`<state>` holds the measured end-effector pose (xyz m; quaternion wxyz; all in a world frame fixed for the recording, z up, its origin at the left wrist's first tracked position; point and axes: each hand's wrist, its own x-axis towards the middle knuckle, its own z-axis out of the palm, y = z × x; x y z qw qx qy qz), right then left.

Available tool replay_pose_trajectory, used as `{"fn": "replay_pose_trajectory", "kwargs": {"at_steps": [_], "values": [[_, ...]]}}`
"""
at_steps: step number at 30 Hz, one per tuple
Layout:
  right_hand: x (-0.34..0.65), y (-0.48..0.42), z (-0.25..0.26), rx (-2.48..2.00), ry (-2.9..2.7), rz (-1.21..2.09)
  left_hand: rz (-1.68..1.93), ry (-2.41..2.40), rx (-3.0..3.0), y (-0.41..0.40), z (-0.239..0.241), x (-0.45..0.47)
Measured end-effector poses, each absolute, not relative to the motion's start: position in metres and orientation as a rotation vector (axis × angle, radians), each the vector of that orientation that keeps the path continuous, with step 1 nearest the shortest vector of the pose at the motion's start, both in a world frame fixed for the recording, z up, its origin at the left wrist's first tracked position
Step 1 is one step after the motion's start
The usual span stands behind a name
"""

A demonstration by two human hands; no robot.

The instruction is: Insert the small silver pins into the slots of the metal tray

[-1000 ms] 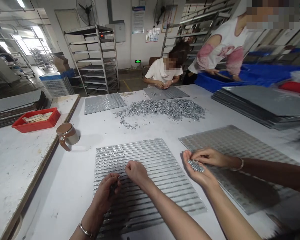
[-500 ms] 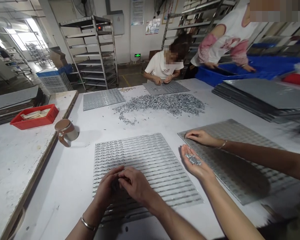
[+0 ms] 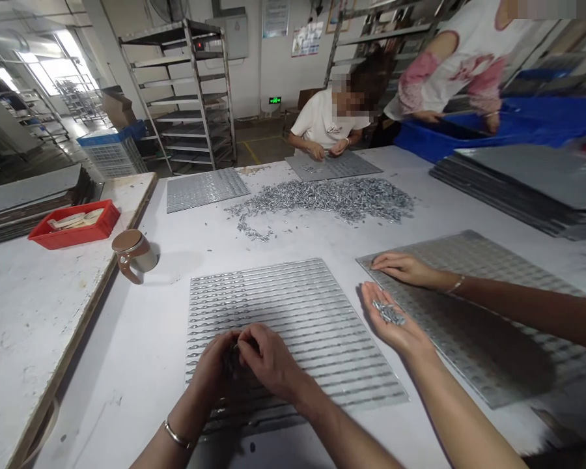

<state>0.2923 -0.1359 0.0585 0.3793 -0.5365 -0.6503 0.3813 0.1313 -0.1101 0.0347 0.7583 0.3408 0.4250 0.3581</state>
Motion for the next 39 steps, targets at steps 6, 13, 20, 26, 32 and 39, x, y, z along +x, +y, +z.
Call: {"fn": "replay_pose_trajectory", "kwargs": {"at_steps": [6,13,20,26,32,39], "values": [[0.300,-0.140,0.056,-1.462,-1.565,0.951,0.760,0.856,0.792,-0.110,0.034,0.138],[0.315,-0.110,0.036,-1.695,-1.498,0.828,0.783,0.975,0.690,-0.106,0.035,0.133],[0.308,-0.083,0.021,-1.877,-1.622,0.785,0.916,0.919,0.593,-0.096,0.035,0.125],[0.302,-0.086,0.019,-1.986,-1.657,0.753,0.953,0.916,0.543,-0.094,0.034,0.125],[0.300,-0.085,0.021,-2.026,-1.675,0.722,0.908,0.930,0.497,-0.095,0.031,0.126],[0.302,-0.122,0.044,-1.479,-1.552,0.912,0.836,0.905,0.505,-0.099,0.032,0.132]]}}
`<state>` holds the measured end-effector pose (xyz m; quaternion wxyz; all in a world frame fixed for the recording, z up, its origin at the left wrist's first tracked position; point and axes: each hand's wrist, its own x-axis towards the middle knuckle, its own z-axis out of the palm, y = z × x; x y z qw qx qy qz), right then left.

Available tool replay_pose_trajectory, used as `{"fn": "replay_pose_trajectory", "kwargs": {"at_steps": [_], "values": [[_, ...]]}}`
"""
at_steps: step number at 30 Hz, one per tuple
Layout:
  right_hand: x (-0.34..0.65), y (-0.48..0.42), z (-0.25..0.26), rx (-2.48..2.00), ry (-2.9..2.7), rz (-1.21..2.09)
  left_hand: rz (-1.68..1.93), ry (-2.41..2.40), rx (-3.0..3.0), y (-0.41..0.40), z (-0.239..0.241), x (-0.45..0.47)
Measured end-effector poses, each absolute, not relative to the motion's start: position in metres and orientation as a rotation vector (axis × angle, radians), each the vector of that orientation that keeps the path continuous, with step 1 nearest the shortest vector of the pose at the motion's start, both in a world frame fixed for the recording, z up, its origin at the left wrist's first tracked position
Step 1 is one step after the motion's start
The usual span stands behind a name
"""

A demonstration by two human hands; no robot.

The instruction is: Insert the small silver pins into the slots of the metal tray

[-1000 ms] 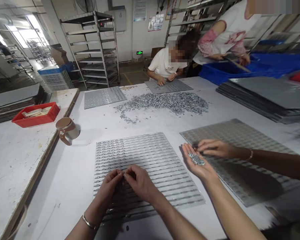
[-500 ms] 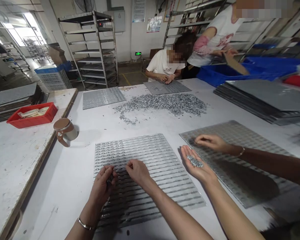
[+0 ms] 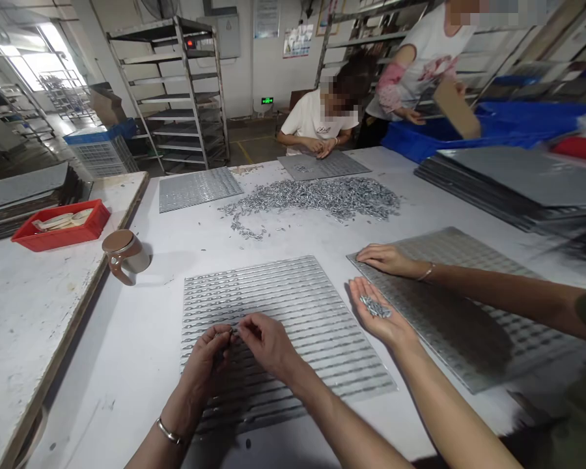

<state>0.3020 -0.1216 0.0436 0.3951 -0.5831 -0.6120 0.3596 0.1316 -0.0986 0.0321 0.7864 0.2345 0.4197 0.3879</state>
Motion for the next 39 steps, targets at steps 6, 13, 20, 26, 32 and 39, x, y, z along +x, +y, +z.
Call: {"fn": "replay_pose_trajectory", "kwargs": {"at_steps": [6,13,20,26,32,39], "values": [[0.302,-0.135,0.052,-1.435,-1.536,1.040,0.733,0.855,0.679,-0.104,0.029,0.134],[0.315,-0.117,0.030,-1.663,-1.523,0.977,0.859,0.997,0.545,-0.096,0.033,0.126],[0.318,-0.121,0.024,-1.753,-1.731,0.703,0.956,0.878,0.301,-0.089,0.048,0.118],[0.315,-0.132,0.023,-1.734,-1.870,0.679,1.096,0.848,0.207,-0.080,0.054,0.108],[0.301,-0.119,0.021,-1.741,-2.028,0.624,1.128,0.867,0.208,-0.076,0.059,0.104],[0.304,-0.112,0.018,-1.781,-2.189,0.573,1.092,0.914,0.194,-0.074,0.053,0.106]]}}
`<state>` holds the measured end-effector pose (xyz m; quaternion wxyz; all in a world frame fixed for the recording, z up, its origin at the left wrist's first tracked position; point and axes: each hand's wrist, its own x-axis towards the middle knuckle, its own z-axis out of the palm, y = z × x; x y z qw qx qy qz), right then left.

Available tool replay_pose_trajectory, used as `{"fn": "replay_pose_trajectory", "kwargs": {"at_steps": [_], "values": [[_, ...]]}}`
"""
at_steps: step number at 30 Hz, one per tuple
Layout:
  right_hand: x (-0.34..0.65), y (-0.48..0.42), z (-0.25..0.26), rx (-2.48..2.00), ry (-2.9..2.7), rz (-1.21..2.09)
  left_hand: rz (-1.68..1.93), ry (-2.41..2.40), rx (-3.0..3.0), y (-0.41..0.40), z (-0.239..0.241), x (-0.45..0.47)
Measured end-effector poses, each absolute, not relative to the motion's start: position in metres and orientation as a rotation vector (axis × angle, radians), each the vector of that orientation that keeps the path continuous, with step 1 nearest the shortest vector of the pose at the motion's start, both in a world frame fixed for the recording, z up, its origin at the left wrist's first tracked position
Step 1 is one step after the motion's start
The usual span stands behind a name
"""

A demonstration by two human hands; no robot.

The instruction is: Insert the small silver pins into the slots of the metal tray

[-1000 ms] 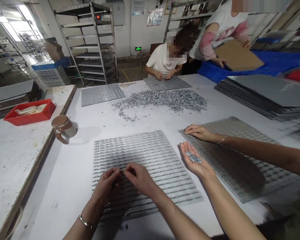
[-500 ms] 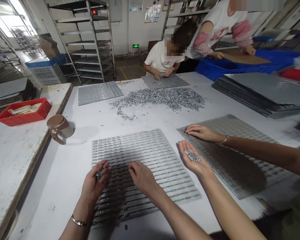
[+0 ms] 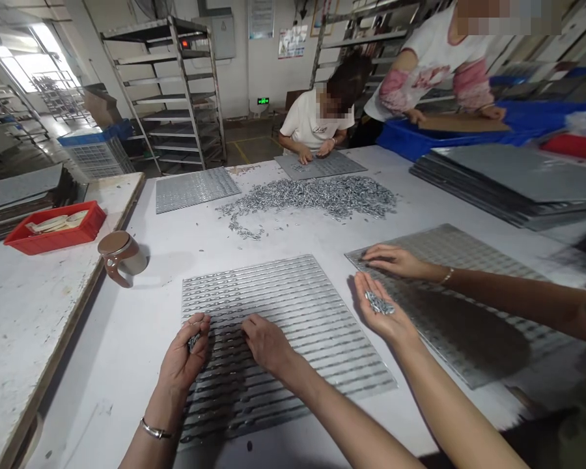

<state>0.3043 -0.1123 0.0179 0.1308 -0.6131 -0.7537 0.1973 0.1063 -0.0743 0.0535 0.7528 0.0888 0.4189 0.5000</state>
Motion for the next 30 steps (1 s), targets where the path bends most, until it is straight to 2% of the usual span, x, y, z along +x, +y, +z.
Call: {"fn": "replay_pose_trajectory", "kwargs": {"at_steps": [9,15,21,30], "values": [[0.318,-0.104,0.020,-1.679,-1.971,0.741,0.964,0.857,0.345,-0.082,0.040,0.112],[0.306,-0.095,0.018,-1.792,-2.081,0.685,0.911,0.871,0.393,-0.085,0.035,0.115],[0.310,-0.091,0.027,-1.936,-1.969,0.725,0.874,0.887,0.432,-0.087,0.032,0.117],[0.305,-0.127,0.054,-1.466,-1.656,0.890,0.841,0.894,0.624,-0.098,0.035,0.128]]}}
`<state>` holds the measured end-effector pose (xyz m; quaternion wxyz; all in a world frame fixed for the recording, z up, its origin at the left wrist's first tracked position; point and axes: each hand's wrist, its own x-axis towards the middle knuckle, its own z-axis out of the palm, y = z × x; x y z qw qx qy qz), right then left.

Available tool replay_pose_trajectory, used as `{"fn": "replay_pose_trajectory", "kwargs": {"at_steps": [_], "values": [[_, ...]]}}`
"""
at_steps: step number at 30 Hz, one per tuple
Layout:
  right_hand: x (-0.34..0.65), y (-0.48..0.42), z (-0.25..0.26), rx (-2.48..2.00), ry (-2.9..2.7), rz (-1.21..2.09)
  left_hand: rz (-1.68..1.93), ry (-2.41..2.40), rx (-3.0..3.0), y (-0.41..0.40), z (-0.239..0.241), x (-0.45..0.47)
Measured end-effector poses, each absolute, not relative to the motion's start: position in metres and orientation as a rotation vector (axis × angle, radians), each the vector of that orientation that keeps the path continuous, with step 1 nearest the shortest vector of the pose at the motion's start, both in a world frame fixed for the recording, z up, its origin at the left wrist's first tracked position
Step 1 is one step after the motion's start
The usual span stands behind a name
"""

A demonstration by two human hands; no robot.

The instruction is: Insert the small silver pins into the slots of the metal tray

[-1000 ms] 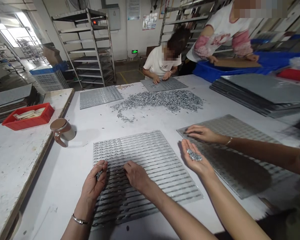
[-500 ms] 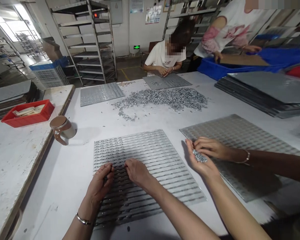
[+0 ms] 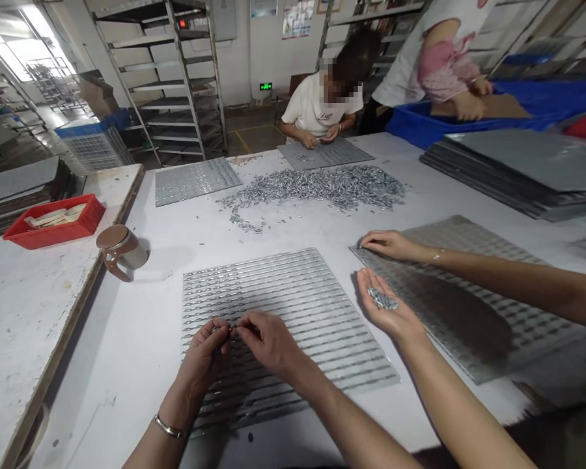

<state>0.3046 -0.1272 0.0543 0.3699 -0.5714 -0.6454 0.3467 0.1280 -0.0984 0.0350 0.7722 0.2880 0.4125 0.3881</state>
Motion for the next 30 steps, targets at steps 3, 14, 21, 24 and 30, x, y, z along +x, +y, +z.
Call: {"fn": "replay_pose_trajectory", "kwargs": {"at_steps": [3,14,21,24,30], "values": [[0.300,-0.135,0.051,-1.433,-1.666,0.851,0.810,0.951,0.753,-0.103,0.029,0.132],[0.310,-0.147,0.058,-1.565,-1.537,1.166,0.704,1.083,1.185,-0.113,0.034,0.137],[0.315,-0.169,0.059,-1.561,-1.451,1.214,0.561,0.929,1.244,-0.118,0.033,0.136],[0.319,-0.168,0.057,-1.555,-1.483,1.167,0.557,0.904,1.097,-0.118,0.034,0.136],[0.328,-0.151,0.044,-1.668,-1.595,0.981,0.741,0.918,0.790,-0.103,0.041,0.128]]}}
